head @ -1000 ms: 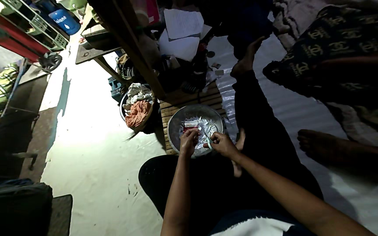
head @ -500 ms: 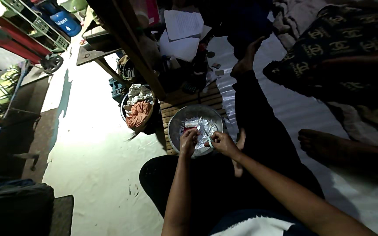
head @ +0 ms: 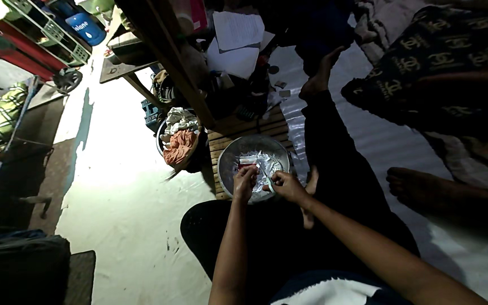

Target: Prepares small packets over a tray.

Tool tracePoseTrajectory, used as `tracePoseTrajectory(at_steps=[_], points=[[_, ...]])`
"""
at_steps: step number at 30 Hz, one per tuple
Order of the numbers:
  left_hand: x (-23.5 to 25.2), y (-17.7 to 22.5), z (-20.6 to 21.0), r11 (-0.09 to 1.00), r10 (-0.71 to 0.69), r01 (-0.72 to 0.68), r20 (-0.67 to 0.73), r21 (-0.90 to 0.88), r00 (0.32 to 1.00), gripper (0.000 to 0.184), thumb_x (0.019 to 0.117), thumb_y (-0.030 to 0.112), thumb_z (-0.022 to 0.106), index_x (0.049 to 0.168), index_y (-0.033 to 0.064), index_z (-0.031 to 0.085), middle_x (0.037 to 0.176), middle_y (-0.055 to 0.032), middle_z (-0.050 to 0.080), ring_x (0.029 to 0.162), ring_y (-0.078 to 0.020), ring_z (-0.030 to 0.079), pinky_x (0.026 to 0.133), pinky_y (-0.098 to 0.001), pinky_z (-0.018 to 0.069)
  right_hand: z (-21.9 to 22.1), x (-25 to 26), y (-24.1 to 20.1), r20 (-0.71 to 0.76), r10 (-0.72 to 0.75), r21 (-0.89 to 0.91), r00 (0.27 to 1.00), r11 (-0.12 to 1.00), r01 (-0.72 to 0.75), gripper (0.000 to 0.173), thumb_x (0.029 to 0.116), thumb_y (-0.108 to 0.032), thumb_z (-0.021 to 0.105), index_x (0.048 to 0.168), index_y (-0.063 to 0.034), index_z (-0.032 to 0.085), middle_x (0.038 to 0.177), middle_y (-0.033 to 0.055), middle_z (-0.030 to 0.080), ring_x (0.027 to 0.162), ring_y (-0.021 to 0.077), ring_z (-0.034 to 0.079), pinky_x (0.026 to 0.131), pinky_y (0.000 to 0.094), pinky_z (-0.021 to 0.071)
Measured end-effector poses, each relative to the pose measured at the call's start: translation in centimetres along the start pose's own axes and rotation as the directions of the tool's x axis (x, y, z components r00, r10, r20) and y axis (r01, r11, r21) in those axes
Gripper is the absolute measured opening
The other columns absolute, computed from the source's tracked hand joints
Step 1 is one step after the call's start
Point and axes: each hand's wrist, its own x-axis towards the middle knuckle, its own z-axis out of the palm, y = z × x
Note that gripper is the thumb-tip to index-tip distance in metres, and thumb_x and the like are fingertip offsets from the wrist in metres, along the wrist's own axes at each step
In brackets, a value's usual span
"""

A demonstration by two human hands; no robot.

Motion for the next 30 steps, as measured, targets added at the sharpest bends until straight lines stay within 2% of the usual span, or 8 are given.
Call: tracePoseTrajectory(at_steps=[6, 16, 21, 24, 30], points=[[0.02, 0.08, -0.02, 1.000, -0.010, 0.010, 0.000, -0.012, 1.000, 0.012, 0.1030, -0.001, 0.052, 0.098, -0.0027, 0.063, 0.074, -0.0022, 0.065, 0.052, -0.0013, 0.053, 0.048, -0.0150, 0.0439, -0.13, 0.17, -0.15, -0.028, -0.004, -0.003, 1.000, 1.000, 0.004, 0.028, 0.0917, -0.014, 0.074, 0.103, 0.0078, 0.061, 0.087, 0.0118, 0.059, 0.072, 0.0128, 0.052, 0.069, 0.0296, 0.0462], [-0.09, 0.14, -0.04, 1.000, 0.006, -0.006, -0.008, -0.018, 1.000, 0.011, 0.1030, 0.000, 0.052, 0.098, -0.0024, 0.062, 0.074, -0.0024, 0.065, 0.053, -0.0015, 0.053, 0.049, -0.0148, 0.0444, -0.06, 0.50, 0.02, -0.032, -0.009, 0.040, 0.999, 0.999, 0.010, 0.026, 0.0915, -0.014, 0.075, 0.099, 0.0057, 0.061, 0.078, 0.0047, 0.055, 0.063, 0.0065, 0.049, 0.063, 0.0237, 0.0448], [0.05, 0.15, 0.05, 0.998, 0.057, -0.060, -0.076, -0.032, 0.995, 0.009, 0.1022, -0.001, 0.053, 0.101, -0.0043, 0.062, 0.075, -0.0028, 0.065, 0.055, -0.0017, 0.054, 0.050, -0.0148, 0.0450, 0.08, 0.47, 0.53, -0.016, -0.021, 0.059, 1.000, 0.998, 0.022, 0.032, 0.0916, -0.020, 0.075, 0.104, 0.0068, 0.062, 0.086, 0.0100, 0.061, 0.069, 0.0105, 0.054, 0.068, 0.0283, 0.0488], [0.12, 0.14, 0.09, 0.996, 0.081, -0.085, -0.114, -0.034, 0.990, 0.009, 0.1020, -0.002, 0.054, 0.101, -0.0051, 0.062, 0.076, -0.0035, 0.066, 0.056, -0.0026, 0.055, 0.051, -0.0156, 0.0456, -0.01, 0.14, 0.19, 0.006, -0.008, 0.052, 1.000, 0.999, 0.007, 0.035, 0.0913, -0.023, 0.076, 0.106, 0.0063, 0.063, 0.088, 0.0102, 0.061, 0.071, 0.0107, 0.054, 0.069, 0.0289, 0.0481], [0.05, 0.01, 0.15, 0.995, 0.101, -0.101, -0.073, 0.000, 0.992, 0.008, 0.1010, -0.003, 0.055, 0.099, -0.0042, 0.063, 0.076, -0.0037, 0.067, 0.058, -0.0024, 0.057, 0.053, -0.0159, 0.0470, 0.09, 0.09, -0.08, 0.008, -0.005, 0.026, 1.000, 1.000, 0.005, 0.037, 0.0913, -0.026, 0.077, 0.105, 0.0055, 0.063, 0.088, 0.0098, 0.060, 0.073, 0.0117, 0.053, 0.070, 0.0303, 0.0470]])
